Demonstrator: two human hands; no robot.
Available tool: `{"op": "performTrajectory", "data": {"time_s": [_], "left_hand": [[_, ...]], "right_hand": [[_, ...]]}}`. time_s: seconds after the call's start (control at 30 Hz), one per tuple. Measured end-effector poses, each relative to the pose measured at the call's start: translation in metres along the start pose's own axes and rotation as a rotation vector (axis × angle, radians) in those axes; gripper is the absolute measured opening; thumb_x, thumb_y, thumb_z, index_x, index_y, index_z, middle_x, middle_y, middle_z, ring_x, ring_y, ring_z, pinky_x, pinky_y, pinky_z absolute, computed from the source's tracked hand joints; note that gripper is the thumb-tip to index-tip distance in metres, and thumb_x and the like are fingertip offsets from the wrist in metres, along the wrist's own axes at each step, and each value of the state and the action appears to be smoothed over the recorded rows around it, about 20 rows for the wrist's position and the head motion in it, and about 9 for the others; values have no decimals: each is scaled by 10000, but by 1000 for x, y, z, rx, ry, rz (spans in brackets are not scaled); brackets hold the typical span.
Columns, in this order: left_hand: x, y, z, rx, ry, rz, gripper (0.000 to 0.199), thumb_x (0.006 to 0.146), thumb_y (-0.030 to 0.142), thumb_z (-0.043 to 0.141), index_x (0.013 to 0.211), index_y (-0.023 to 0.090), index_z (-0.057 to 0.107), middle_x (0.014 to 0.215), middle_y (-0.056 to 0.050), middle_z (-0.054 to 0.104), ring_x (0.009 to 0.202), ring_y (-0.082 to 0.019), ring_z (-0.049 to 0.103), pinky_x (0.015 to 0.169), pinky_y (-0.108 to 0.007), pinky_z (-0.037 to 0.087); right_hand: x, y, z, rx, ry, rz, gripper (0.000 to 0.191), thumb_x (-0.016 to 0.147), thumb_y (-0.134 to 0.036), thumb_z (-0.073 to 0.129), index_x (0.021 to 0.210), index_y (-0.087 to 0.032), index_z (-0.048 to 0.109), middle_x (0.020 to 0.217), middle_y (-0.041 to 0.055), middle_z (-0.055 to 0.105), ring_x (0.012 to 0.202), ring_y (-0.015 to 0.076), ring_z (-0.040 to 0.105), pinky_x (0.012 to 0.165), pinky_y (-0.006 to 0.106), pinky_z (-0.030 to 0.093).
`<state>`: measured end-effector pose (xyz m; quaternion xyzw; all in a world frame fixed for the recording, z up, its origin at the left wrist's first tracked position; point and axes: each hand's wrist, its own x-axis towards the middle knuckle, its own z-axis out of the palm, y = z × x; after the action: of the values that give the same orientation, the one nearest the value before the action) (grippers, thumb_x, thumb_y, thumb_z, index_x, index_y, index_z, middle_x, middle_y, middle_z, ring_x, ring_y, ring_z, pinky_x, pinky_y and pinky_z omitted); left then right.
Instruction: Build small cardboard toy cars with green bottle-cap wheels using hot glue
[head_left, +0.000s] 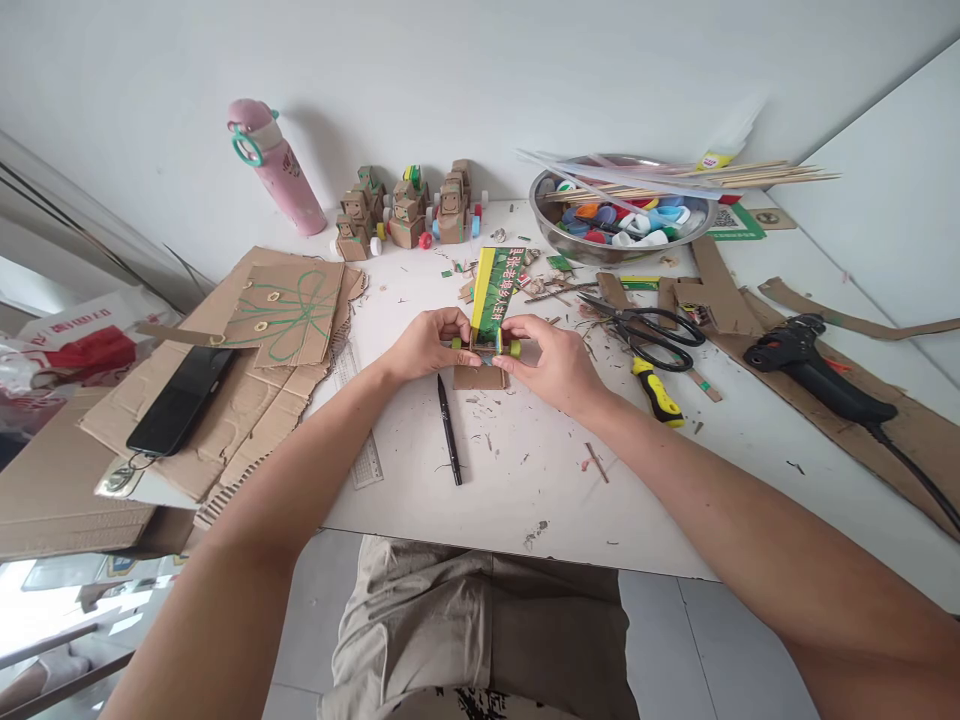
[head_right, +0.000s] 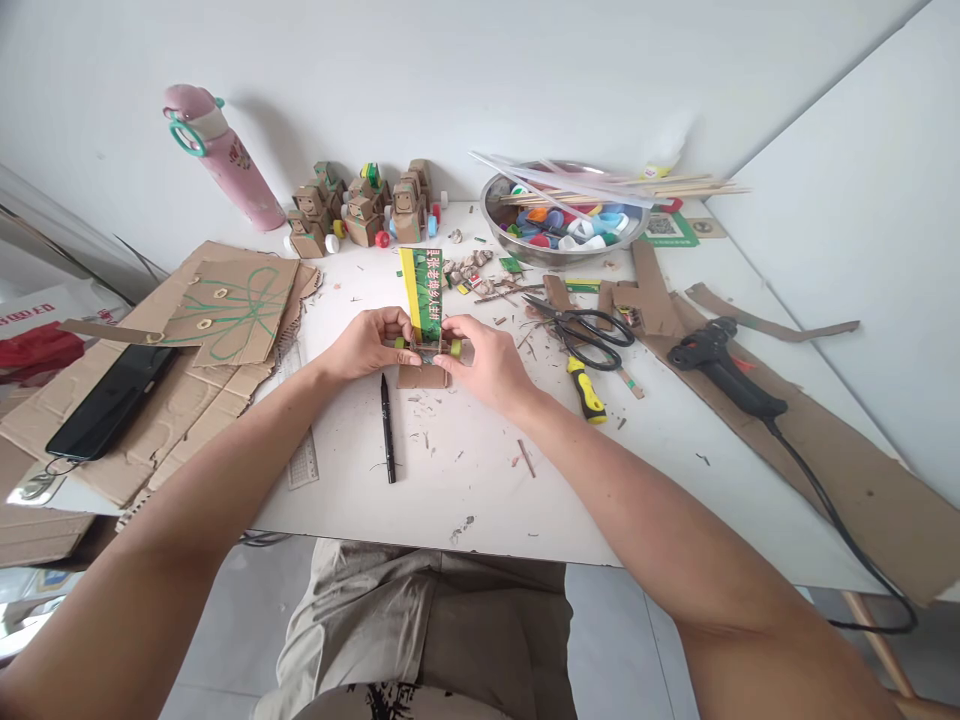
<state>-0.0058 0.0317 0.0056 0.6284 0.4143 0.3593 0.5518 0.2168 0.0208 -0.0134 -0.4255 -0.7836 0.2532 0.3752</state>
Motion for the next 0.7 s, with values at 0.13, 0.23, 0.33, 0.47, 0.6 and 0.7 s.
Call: {"op": "performTrajectory", "data": {"time_s": [0.13,0.23,0.33,0.47,0.6,0.7], "left_hand": [[1,0,0,0,-9,-16,678,383,509,1055,688,197,537,698,49,600,664,-95,536,659,-255,431],[1,-1,-1,-17,-11,-8,676,381,510,1058,691,195,546,695,48,612,668,-99,559,664,-255,449],[2,-2,-1,-39,-10,10,658,382,489,1063,689,194,561,688,45,621,665,-105,574,661,-257,462],[2,-4,-1,-47,-17,23,627,406,463,1062,679,196,565,684,44,618,644,-104,562,642,-256,453],[4,-6,-2,-49,-27,34,599,427,434,1057,683,197,570,688,43,619,649,-108,562,652,-264,458],[5,-7,-2,-53,-27,43,575,443,396,1054,685,196,573,699,39,621,666,-113,571,668,-272,462]], "right_hand": [[0,-2,-1,36,-16,15,258,806,-288,802,1050,-282,721,1105,43,842,1068,306,807,951,460,661],[0,-5,-2,71,-24,25,246,808,-327,800,1033,-276,714,1106,55,839,1075,307,801,961,464,650],[2,-8,-4,124,-24,48,230,831,-409,795,991,-268,708,1064,71,835,1045,304,801,939,452,646],[9,-11,-4,163,-21,92,158,874,-404,734,927,-263,690,955,65,830,961,281,797,891,423,637],[21,-14,-3,127,-15,95,77,835,-316,712,822,-256,666,875,52,811,873,265,778,839,402,630],[29,-17,-1,79,-8,108,93,785,-246,714,724,-257,643,800,44,791,785,260,756,764,387,618]]}}
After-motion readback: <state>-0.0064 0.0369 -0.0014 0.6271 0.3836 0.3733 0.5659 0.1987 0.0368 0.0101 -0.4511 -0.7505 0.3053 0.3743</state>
